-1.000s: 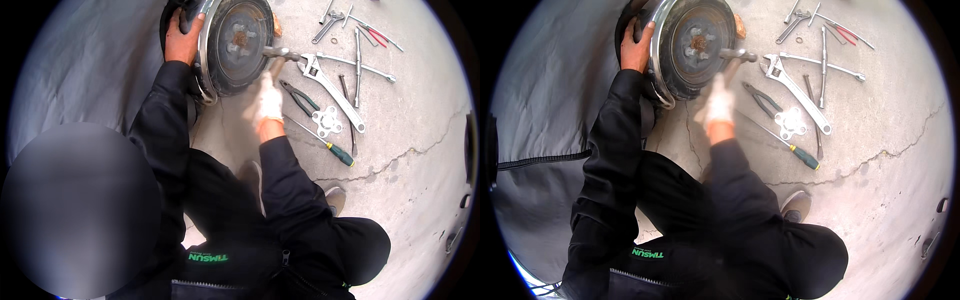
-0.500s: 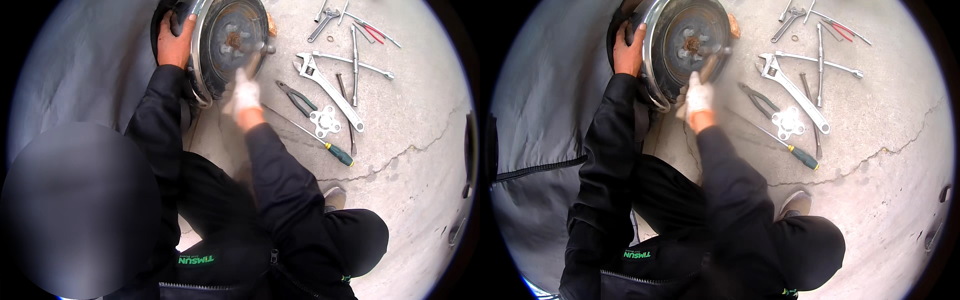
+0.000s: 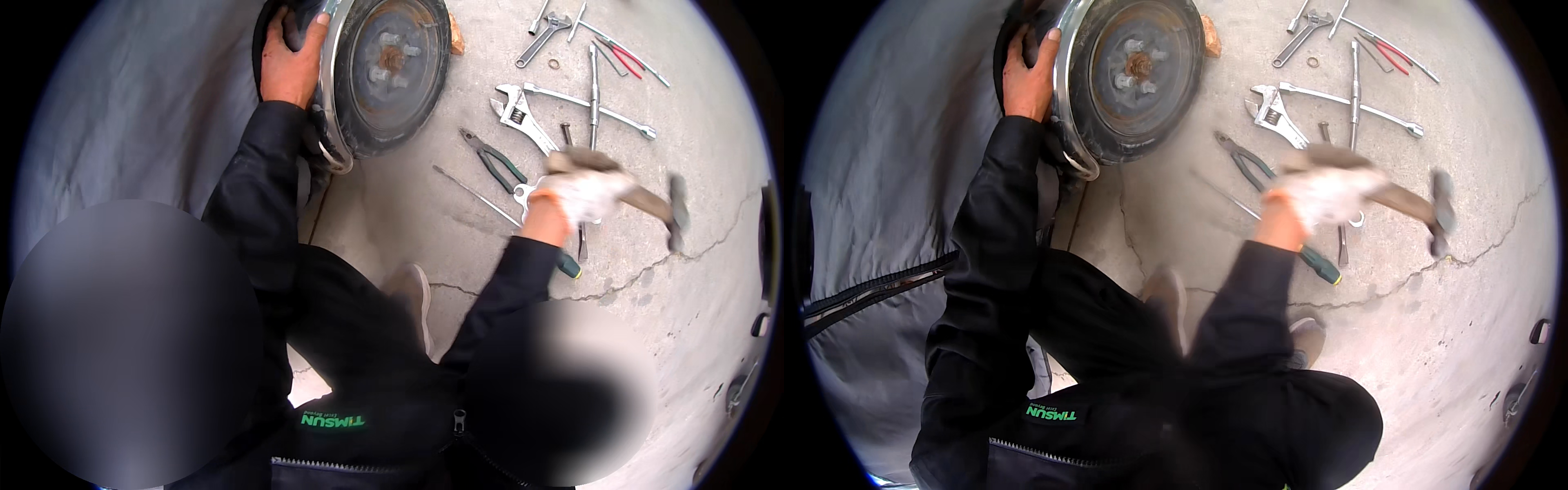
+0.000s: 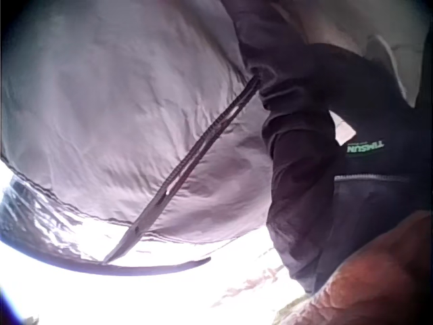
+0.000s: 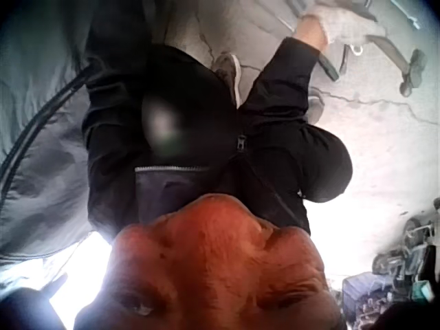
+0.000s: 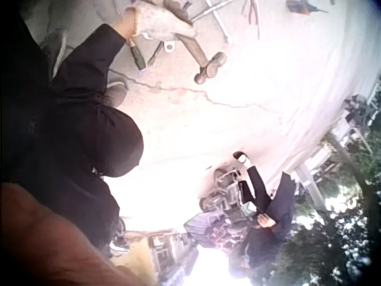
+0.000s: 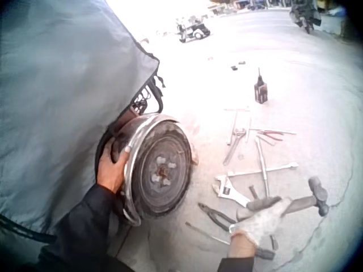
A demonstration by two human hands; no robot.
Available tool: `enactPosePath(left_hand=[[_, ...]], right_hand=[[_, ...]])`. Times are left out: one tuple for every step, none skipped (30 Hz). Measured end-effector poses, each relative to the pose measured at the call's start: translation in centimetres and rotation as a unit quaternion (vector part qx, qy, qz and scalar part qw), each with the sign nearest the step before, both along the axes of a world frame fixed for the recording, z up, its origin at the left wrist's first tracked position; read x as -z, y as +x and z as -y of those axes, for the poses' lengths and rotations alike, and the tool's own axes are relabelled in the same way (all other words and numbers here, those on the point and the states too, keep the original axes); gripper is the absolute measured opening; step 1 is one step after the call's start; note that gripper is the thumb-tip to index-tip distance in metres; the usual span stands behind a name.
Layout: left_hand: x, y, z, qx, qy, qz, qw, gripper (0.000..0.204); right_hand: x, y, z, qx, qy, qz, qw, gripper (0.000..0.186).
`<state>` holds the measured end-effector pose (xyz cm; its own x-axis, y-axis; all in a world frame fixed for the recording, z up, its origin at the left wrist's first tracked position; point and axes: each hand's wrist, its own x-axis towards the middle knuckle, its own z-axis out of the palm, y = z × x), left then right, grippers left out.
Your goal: The person sits on the ground and uses a hammer to tap a metal part on a vehicle wheel. They then use a wrench to tighten a bolt on the wheel hub. Finally, they use a hammer to adjust a blue hydraulic jack positioned under the vehicle.
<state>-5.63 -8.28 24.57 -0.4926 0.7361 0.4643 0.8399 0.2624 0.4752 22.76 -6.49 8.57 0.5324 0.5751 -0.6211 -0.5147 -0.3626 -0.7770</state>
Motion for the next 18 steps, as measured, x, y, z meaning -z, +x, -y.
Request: enactPosePath(left_hand=[[0.1, -0.1, -0.5, 0.006, 0.003, 0.003, 1.000, 0.081], [0.5, -0.3, 0.1, 0.006, -0.003, 0.010, 1.000, 0.081], [0.7, -0.3, -0.1, 0.018, -0.012, 0.019, 1.000, 0.081], [1.2, -0.8, -0.3, 0.028, -0.014, 0.027, 0.999, 0.081], [0.9, -0.9, -1.0, 0.034, -0.005, 0.029, 0.999, 0.082], [0.9, -1.3, -0.2, 0.024, -0.001, 0.030, 0.999, 0.081], [1.1, -1.7, 0.5, 0.013, -0.007, 0.029, 0.999, 0.081], [0.5, -0.9, -0.8, 0.022, -0.001, 0.027, 0.999, 0.081], [0.9, -1.0, -0.6, 0.014, -0.005, 0.029, 0.999, 0.081], [0.8, -0.3, -0.4, 0.014, 0.001, 0.048, 0.999, 0.082], [0.4, -1.0, 0.7, 0.006, -0.006, 0.024, 1.000, 0.082], [-0.2, -1.5, 1.2, 0.007, -0.012, 0.006, 1.000, 0.083], [-0.1, -2.1, 1.6, 0.009, -0.018, -0.008, 1.000, 0.083], [0.5, -2.5, 1.1, 0.042, 0.021, 0.025, 0.999, 0.082], [0.6, -1.8, 0.6, 0.035, 0.016, 0.027, 0.999, 0.082], [0.6, -0.8, 0.5, 0.025, 0.011, 0.029, 0.999, 0.082], [0.2, 0.1, 0.2, 0.012, 0.006, 0.025, 1.000, 0.081], [0.2, -0.5, 0.9, -0.010, -0.013, -0.004, 1.000, 0.080]], right_hand=[[-1.8, -6.0, 1.6, -0.082, -0.087, 0.004, 0.993, 0.064], [-2.5, -8.6, 3.3, -0.218, -0.103, -0.063, 0.969, 0.062], [-3.4, -10.8, 4.5, -0.367, -0.101, -0.114, 0.918, 0.061], [-4.1, -13.3, 6.0, -0.506, -0.078, -0.146, 0.847, 0.060], [-0.4, -14.0, 5.3, -0.410, -0.097, -0.312, 0.852, 0.049], [-1.1, -12.0, 5.3, -0.433, -0.092, -0.241, 0.864, 0.047], [-4.9, -8.9, 5.4, -0.393, -0.054, -0.221, 0.891, 0.044], [0.8, -7.5, 3.5, -0.343, -0.015, -0.173, 0.923, 0.042], [-0.9, -4.0, 1.9, -0.293, -0.029, -0.163, 0.942, 0.041], [-2.7, -1.2, 0.5, -0.193, 0.005, -0.177, 0.965, 0.042], [-4.4, 1.1, -0.7, -0.103, 0.045, -0.197, 0.974, 0.042], [-6.6, 3.7, -2.2, -0.017, 0.096, -0.205, 0.974, 0.043], [-7.6, 6.1, -2.9, 0.008, 0.144, -0.153, 0.978, 0.046], [-6.6, 9.6, -4.0, 0.051, 0.192, -0.156, 0.968, 0.045], [-7.4, 10.7, -4.6, 0.089, 0.237, -0.163, 0.953, 0.045], [-7.1, 9.6, -4.1, 0.147, 0.196, -0.149, 0.958, 0.045], [-8.5, 7.6, -3.4, 0.204, 0.149, -0.138, 0.958, 0.048], [-7.4, 2.9, -1.6, 0.160, 0.081, -0.125, 0.976, 0.047]])
